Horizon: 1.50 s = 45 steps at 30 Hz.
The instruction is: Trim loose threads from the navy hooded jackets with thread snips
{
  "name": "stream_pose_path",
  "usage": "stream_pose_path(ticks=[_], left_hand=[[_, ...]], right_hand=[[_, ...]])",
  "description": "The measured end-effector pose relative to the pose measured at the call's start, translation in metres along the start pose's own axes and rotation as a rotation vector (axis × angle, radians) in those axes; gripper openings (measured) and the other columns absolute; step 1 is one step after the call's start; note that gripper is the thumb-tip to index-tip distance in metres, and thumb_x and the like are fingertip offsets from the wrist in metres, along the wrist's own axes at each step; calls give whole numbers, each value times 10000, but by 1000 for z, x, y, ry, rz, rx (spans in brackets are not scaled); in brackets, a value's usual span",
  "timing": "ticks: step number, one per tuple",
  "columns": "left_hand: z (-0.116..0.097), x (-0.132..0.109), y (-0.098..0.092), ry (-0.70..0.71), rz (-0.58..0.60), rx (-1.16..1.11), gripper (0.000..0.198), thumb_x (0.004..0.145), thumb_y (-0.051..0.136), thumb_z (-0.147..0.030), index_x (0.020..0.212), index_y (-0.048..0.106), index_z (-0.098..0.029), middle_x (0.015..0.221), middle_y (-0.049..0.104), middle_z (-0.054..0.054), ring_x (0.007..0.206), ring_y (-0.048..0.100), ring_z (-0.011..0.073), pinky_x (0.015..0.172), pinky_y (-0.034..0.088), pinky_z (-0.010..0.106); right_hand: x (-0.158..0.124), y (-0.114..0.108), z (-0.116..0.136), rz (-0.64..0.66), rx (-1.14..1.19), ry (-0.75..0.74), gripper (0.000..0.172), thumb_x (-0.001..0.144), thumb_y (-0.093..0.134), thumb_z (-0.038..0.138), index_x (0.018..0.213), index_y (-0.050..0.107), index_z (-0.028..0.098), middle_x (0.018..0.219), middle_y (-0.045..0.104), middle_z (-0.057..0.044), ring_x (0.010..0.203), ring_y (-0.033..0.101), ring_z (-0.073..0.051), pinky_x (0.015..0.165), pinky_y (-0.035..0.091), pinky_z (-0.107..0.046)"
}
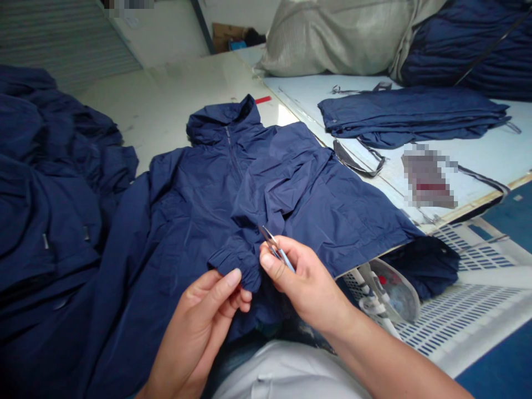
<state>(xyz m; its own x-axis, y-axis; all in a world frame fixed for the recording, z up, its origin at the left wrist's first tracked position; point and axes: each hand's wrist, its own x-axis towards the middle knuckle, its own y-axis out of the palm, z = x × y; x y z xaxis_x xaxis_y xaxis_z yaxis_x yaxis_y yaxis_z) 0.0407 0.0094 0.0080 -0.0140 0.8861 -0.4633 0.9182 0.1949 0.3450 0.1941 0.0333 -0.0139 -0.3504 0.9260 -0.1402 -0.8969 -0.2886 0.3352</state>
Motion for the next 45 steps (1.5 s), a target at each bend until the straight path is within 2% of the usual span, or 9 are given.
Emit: stream_pose_path(ticks=[10,14,17,19,21,30,36,41,45], left_hand=[[-6,2,1,45,-3,-112,132,777,777,-259,744,692,-164,618,647,-32,543,589,79,504,476,161],[-13,5,-5,106,-37,-126,175,805,753,-260,703,642,-171,574,599,-52,503,566,68,457,431,146],[-17,4,-7,111,-7,-104,171,840,720,-269,721,642,-174,572,582,-58,484,547,61,433,407,141],[-17,4,-7,108,14,-107,162,855,704,-275,741,645,-175,586,580,-58,481,530,55,436,405,141],[-16,3,-5,105,31,-110,145,855,703,-278,771,653,-172,609,580,-57,485,512,49,442,401,141],[-11,0,-1,26,83,-86,178,754,777,-195,710,612,-148,540,532,-64,475,452,40,451,388,137],[-9,0,-2,45,21,-61,161,739,793,-203,825,669,-148,688,688,-11,537,600,82,503,503,172],[-9,0,0,65,33,-19,114,784,759,-210,842,700,-132,818,756,38,608,677,111,565,563,190],[-9,1,1,96,48,-4,95,795,747,-192,864,715,-136,808,765,36,621,691,121,568,574,191]], right_hand=[[-3,-2,5,59,103,-24,329,917,596,493,821,470,204,670,288,60,534,212,-82,461,208,-220],[1,-8,10,-41,13,-95,284,893,635,463,829,542,203,647,372,55,500,305,-78,451,272,-209],[10,-11,12,-182,-298,-312,141,870,683,329,949,676,213,874,634,-35,770,598,-153,689,495,-278],[18,-11,12,-173,-479,-458,197,867,670,233,1061,705,231,1126,673,-78,1072,612,-209,930,485,-364],[27,-8,12,-109,-555,-532,189,877,636,176,1042,715,221,1176,675,-87,1142,600,-207,987,466,-378],[42,-1,5,-10,-602,-546,162,907,534,107,897,679,179,891,711,-48,864,658,-149,817,510,-286],[18,-9,10,-220,-737,-588,241,908,640,248,1142,658,189,1072,676,-87,1004,631,-191,865,492,-310],[-3,-11,15,-84,-821,-551,247,975,553,278,1189,640,189,910,649,-41,798,601,-138,699,467,-252],[-5,-9,14,-84,-878,-642,233,938,618,209,1161,659,159,801,629,-18,693,575,-107,614,442,-216]])
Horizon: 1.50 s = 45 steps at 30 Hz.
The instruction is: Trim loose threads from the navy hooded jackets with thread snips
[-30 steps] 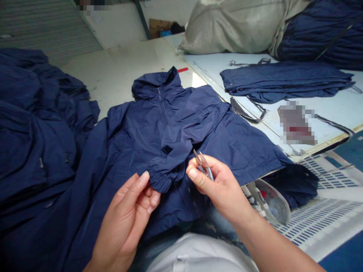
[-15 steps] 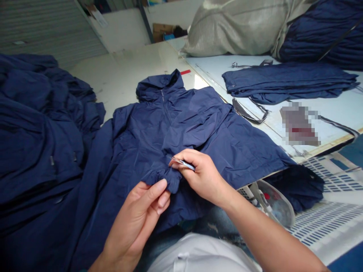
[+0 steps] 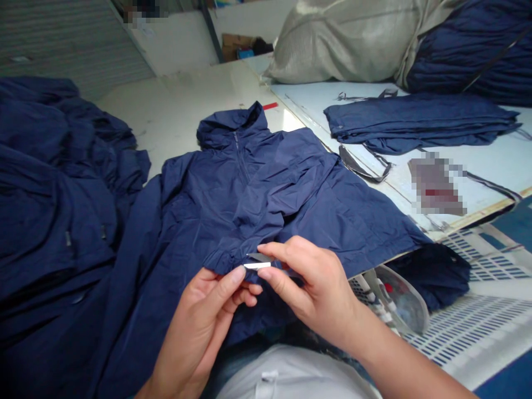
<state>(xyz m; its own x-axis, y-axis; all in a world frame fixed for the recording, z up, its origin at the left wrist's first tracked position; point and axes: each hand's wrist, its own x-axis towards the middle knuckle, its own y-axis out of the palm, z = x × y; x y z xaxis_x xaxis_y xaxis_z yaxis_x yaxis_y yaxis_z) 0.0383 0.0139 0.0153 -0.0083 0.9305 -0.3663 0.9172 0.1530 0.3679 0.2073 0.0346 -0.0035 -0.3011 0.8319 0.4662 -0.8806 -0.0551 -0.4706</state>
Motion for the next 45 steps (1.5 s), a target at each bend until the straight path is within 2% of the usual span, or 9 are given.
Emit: stream_pose_path(ticks=[8,33,36,39,41,43,45], left_hand=[[1,-2,-2,11,16,0,63,797,740,-162,854,736,-135,779,772,41,588,676,108,574,580,182],[0,-3,-2,-32,-17,52,131,760,770,-208,853,731,-125,752,763,49,586,677,128,577,577,203],[-2,-3,-2,-39,-22,63,150,756,771,-221,853,722,-118,744,763,60,588,674,135,583,573,213],[-3,-2,-1,-42,-25,85,153,764,767,-235,850,715,-119,692,749,54,587,667,139,591,565,217],[-2,-1,-1,-36,-18,101,147,777,759,-236,862,717,-124,717,754,55,607,668,140,607,565,222],[0,-1,-2,-24,2,104,144,780,759,-233,879,722,-135,778,766,56,638,670,138,617,564,221],[2,-1,-3,-14,21,108,135,768,773,-232,856,727,-141,769,765,49,639,669,134,614,557,212]], right_hand=[[1,3,-4,-48,-49,-144,234,897,673,160,1130,666,140,882,720,-62,721,648,-123,647,497,-221],[6,4,-2,-80,-53,-167,160,908,657,170,1058,708,143,794,724,-67,662,664,-132,602,507,-229],[5,3,-3,-103,3,-116,148,904,657,165,1040,716,173,785,722,-40,655,657,-121,605,506,-217],[6,2,-3,-185,62,40,146,901,667,228,1037,717,209,828,725,-30,689,657,-129,602,506,-215],[8,3,-1,-195,108,122,208,861,717,302,1052,711,218,879,729,-39,721,667,-147,607,513,-225],[13,5,3,-117,164,138,271,797,780,316,1041,714,218,856,719,-32,706,658,-147,605,510,-225],[19,10,6,-13,220,118,182,791,777,254,959,723,208,762,686,-9,639,621,-124,572,481,-209]])
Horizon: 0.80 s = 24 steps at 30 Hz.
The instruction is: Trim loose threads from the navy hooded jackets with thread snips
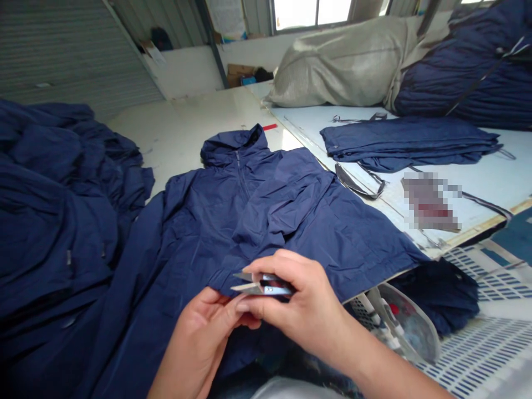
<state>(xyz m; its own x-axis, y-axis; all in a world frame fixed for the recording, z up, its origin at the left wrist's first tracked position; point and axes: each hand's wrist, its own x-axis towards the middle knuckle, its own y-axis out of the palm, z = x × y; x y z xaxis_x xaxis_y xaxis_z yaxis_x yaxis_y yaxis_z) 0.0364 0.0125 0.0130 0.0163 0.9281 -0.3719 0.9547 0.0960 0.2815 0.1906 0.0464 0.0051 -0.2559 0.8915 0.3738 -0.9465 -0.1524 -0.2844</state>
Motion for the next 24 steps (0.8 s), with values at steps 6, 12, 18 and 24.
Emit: stream_pose_path(ticks=[6,12,18,24], left_hand=[[-2,-2,-2,-35,-63,5,124,766,765,-227,843,721,-140,689,740,38,621,670,146,648,556,238],[-6,-3,-6,-56,-80,-83,136,752,785,-244,809,705,-149,694,714,23,627,652,146,644,542,250],[-9,-2,-6,-13,-31,-83,138,817,735,-291,888,730,-173,860,739,43,712,609,133,675,505,229],[-15,-3,-6,98,-32,17,328,812,736,-379,1088,718,-203,1054,741,75,884,650,194,789,512,258]], right_hand=[[18,-8,-13,-214,-8,112,157,872,653,282,754,642,179,670,617,6,593,553,-117,553,434,-212],[18,-51,-48,-457,-305,239,395,932,565,471,683,639,174,553,534,14,505,491,-119,494,374,-235],[10,-26,-32,-26,-188,-82,293,934,565,218,1194,700,236,994,670,-74,877,650,-162,739,525,-267],[25,-7,-18,170,-34,-103,209,919,497,105,861,686,175,812,664,-25,747,610,-121,696,483,-223]])
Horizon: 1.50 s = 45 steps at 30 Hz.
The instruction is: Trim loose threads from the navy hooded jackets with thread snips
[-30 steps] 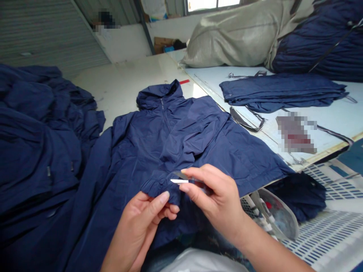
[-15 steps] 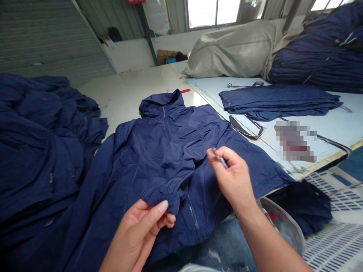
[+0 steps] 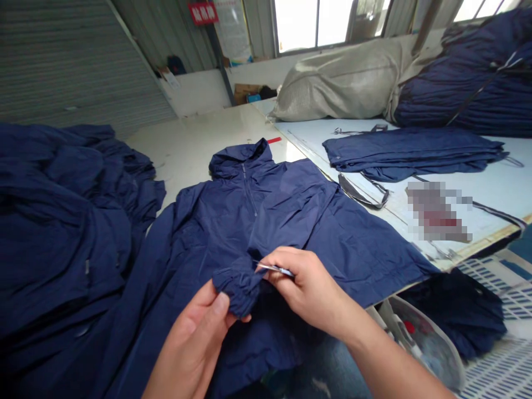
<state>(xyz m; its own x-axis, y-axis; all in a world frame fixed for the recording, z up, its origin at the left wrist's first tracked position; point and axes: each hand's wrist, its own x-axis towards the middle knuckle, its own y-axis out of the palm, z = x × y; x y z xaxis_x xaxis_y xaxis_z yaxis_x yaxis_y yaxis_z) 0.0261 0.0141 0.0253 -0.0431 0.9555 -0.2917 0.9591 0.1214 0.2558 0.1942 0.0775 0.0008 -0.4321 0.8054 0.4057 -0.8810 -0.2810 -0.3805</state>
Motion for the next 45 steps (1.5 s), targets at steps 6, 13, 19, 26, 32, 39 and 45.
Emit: stream_pose_path(ticks=[6,13,19,26,32,39,45], left_hand=[[6,5,-9,93,-60,192,186,788,764,-319,930,763,-198,865,743,35,765,635,168,744,515,235],[7,11,-9,-50,-41,-36,97,784,769,-282,774,742,-189,668,605,-22,635,500,102,623,450,188],[6,8,-5,-115,-30,-185,48,805,751,-266,810,747,-219,750,650,-15,667,518,103,610,442,188],[11,9,-4,-126,-42,-311,48,808,756,-266,845,751,-237,820,697,-11,713,567,110,607,458,192],[12,5,1,-130,-23,-396,46,800,759,-233,768,750,-203,822,728,2,763,626,127,680,521,217],[17,2,1,-114,-98,-409,59,746,807,-244,735,765,-204,809,752,7,779,657,139,704,556,220],[19,1,-2,-89,-89,-386,58,752,800,-244,744,767,-198,824,751,7,792,660,139,731,568,233]], right_hand=[[10,-6,13,-37,55,194,309,956,537,310,681,539,171,617,467,34,601,439,-98,565,379,-206],[12,4,3,-15,73,297,280,939,570,357,740,627,168,647,540,23,628,516,-116,583,428,-213],[-6,4,-4,-346,-195,118,349,909,636,383,1217,654,220,1127,637,-99,1043,626,-224,868,520,-323],[-29,9,26,-212,-253,-35,329,973,560,246,1293,624,205,880,674,-44,743,646,-129,640,512,-216],[-29,23,33,-299,-352,-124,265,911,666,227,1163,671,146,830,719,-57,695,674,-142,609,528,-234],[-32,25,32,-346,-416,-146,224,884,695,187,1105,686,150,855,751,-70,705,702,-166,623,545,-267],[-32,25,32,-344,-422,-148,186,901,681,196,1079,693,146,821,744,-66,673,682,-152,608,533,-261]])
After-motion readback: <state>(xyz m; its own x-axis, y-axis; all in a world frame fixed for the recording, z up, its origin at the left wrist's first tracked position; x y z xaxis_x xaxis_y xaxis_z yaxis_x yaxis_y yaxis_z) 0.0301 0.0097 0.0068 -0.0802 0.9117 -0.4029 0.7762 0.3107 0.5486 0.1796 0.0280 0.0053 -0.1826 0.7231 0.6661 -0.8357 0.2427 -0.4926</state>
